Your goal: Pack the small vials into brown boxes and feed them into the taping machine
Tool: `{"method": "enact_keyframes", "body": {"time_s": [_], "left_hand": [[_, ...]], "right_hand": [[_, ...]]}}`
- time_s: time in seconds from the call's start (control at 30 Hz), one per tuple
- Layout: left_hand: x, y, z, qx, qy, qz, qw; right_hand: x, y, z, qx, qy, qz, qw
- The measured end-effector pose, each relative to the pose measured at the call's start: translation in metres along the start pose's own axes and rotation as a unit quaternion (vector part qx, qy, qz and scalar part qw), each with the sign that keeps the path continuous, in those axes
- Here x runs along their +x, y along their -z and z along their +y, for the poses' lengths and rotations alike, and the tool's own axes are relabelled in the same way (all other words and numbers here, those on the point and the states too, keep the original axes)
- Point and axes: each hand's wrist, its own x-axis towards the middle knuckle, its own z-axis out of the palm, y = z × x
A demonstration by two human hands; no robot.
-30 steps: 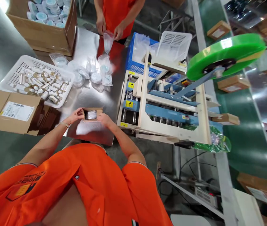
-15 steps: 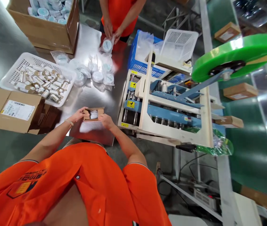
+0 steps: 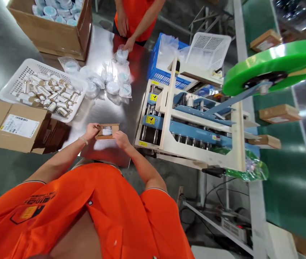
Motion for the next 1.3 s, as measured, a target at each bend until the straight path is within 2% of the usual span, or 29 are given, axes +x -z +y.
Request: {"method": "enact_keyframes", "body": {"time_s": [0.13, 0.27, 0.33, 0.43, 0.5, 0.57, 0.63, 0.7, 0.77, 0.83, 0.9, 0.97, 1.07, 1.13, 1.3], "left_hand": [[0.002, -0.003, 0.001, 0.006, -0.007, -0.015, 1.000], [0.001, 0.007, 0.004, 0.012, -0.029, -0.076, 0.997], [0.001, 0.020, 0.007, 0.058, -0.084, -0.117, 0.988], [0.002, 0.048, 0.011, 0.141, -0.184, -0.177, 0.957], [0.001, 0.066, 0.014, 0.171, -0.210, -0.195, 0.943], [-0.002, 0.074, 0.016, 0.198, -0.212, -0.180, 0.940], [-0.008, 0.066, 0.019, 0.221, -0.206, -0.140, 0.943], [-0.019, 0.044, 0.021, 0.267, -0.205, -0.097, 0.937], [-0.035, 0.016, 0.022, 0.333, -0.203, -0.065, 0.918], [-0.050, -0.005, 0.022, 0.394, -0.193, -0.045, 0.897], [-0.059, -0.014, 0.022, 0.420, -0.182, -0.042, 0.888], [-0.057, -0.013, 0.021, 0.425, -0.174, -0.046, 0.887], [-0.031, -0.010, 0.026, 0.422, -0.166, -0.054, 0.889], [-0.004, -0.016, 0.035, 0.414, -0.178, -0.069, 0.890], [0.074, -0.063, 0.073, 0.406, -0.239, -0.111, 0.875]], "right_hand": [[0.005, 0.005, -0.006, -0.005, -0.041, -0.009, 0.999], [0.018, 0.015, -0.005, -0.041, -0.126, 0.098, 0.986], [0.025, 0.017, 0.002, -0.033, -0.107, 0.098, 0.989], [0.024, 0.011, 0.013, -0.005, -0.035, 0.040, 0.999], [0.017, 0.001, 0.016, -0.002, -0.017, 0.038, 0.999], [0.010, -0.010, 0.018, -0.007, -0.029, 0.053, 0.998], [0.006, -0.019, 0.019, -0.012, -0.052, 0.063, 0.997], [0.004, -0.024, 0.021, -0.009, -0.058, 0.060, 0.996], [0.002, -0.027, 0.027, 0.009, -0.049, 0.059, 0.997], [-0.003, -0.030, 0.036, 0.042, -0.063, 0.087, 0.993], [-0.011, -0.036, 0.045, 0.076, -0.125, 0.141, 0.979], [-0.021, -0.045, 0.052, 0.092, -0.206, 0.178, 0.958], [-0.031, -0.061, 0.055, 0.080, -0.303, 0.166, 0.935], [-0.034, -0.072, 0.054, 0.057, -0.334, 0.145, 0.930], [-0.033, -0.091, 0.055, 0.010, -0.320, 0.140, 0.937]]}}
